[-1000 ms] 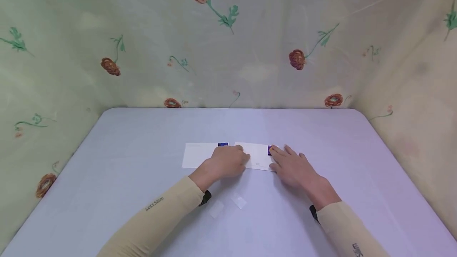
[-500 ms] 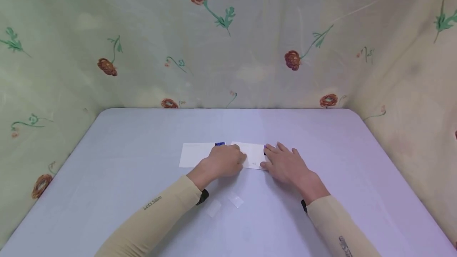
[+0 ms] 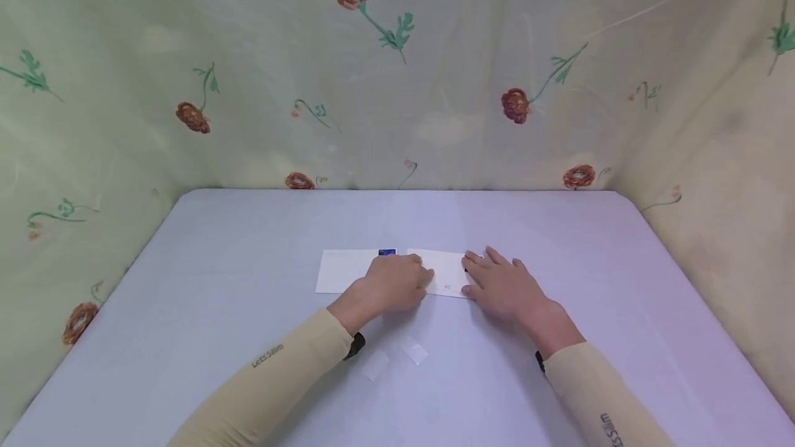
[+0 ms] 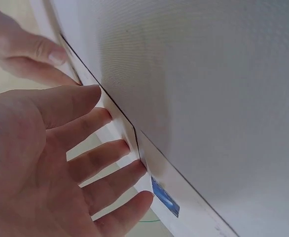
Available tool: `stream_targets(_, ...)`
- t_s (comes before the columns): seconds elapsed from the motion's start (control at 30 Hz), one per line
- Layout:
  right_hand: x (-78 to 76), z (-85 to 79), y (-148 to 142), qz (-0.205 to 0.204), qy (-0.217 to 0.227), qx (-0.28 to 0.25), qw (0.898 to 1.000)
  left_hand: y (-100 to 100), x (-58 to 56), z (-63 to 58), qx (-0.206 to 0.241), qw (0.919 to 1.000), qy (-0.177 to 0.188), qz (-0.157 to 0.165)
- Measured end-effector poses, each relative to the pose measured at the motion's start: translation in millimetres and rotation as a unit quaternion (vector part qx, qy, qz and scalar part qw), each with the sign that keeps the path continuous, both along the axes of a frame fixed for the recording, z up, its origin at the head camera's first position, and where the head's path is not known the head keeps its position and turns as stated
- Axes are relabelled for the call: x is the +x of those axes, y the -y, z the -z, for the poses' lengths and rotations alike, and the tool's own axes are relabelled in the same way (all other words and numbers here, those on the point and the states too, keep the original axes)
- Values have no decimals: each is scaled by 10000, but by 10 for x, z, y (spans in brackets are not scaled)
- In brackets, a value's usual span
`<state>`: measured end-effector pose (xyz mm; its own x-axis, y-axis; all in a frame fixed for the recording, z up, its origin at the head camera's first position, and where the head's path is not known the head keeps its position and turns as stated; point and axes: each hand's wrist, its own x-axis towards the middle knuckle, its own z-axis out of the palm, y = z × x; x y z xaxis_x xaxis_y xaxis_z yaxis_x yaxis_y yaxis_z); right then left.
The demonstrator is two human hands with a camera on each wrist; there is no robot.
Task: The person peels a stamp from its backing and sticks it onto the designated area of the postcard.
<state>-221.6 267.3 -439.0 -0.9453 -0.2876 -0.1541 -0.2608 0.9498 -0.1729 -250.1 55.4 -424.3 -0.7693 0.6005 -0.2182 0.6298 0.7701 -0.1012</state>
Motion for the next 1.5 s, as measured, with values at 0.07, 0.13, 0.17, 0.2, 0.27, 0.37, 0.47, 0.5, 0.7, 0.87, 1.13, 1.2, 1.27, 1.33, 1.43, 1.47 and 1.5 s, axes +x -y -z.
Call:
stream_targets(0.07,9,9,10,-79,-181,154,9997,11,-1,-13,-17,10000,-25,-7)
stream_targets(0.13,19,14,20,-163,-366,347,9986,18,0,-26,1,10000,-32,1)
stream_targets(0.17,20,20,24,-208,-439,429,9979,20,2,-29,15,10000,-30,6)
stream_targets(0.2,26,22,33,-248,-491,480,9973,21,3,-30,44,10000,-18,9)
stream_targets(0.27,35,22,52,-339,-599,601,9958,18,7,-31,112,9999,-2,42)
stream_targets(0.37,35,9,60,-355,-591,490,9964,7,3,-34,201,9998,-42,80)
stream_targets(0.47,23,-23,53,-301,-465,243,9982,-1,-1,-46,254,9996,-45,85)
stream_targets(0.5,15,-28,46,-274,-395,162,9987,-2,-3,-45,265,9996,-56,83)
stream_targets(0.7,8,-61,23,-245,-276,92,9993,-11,-5,-41,293,9996,-41,38)
stream_targets(0.87,45,-46,-14,-260,-264,78,9993,0,-3,-29,251,9997,16,-12)
stream_targets(1.13,35,21,-28,-175,-147,-180,9996,26,-28,4,239,9997,-92,10)
stream_targets(1.2,28,26,-39,-120,-53,-235,9996,24,-23,14,230,9997,-73,29)
stream_targets(1.27,20,27,-44,-62,50,-236,9997,22,-15,25,231,9997,-37,33)
stream_targets(1.33,15,21,-44,-9,115,-140,9998,23,-4,32,235,9997,4,51)
stream_targets(1.43,21,4,-48,47,172,-55,9998,22,5,26,251,9997,26,23)
stream_targets(1.47,24,-2,-51,66,183,-51,9998,21,7,21,255,9997,22,11)
stream_targets(1.5,28,-11,-54,72,178,-58,9998,20,10,15,254,9997,12,4)
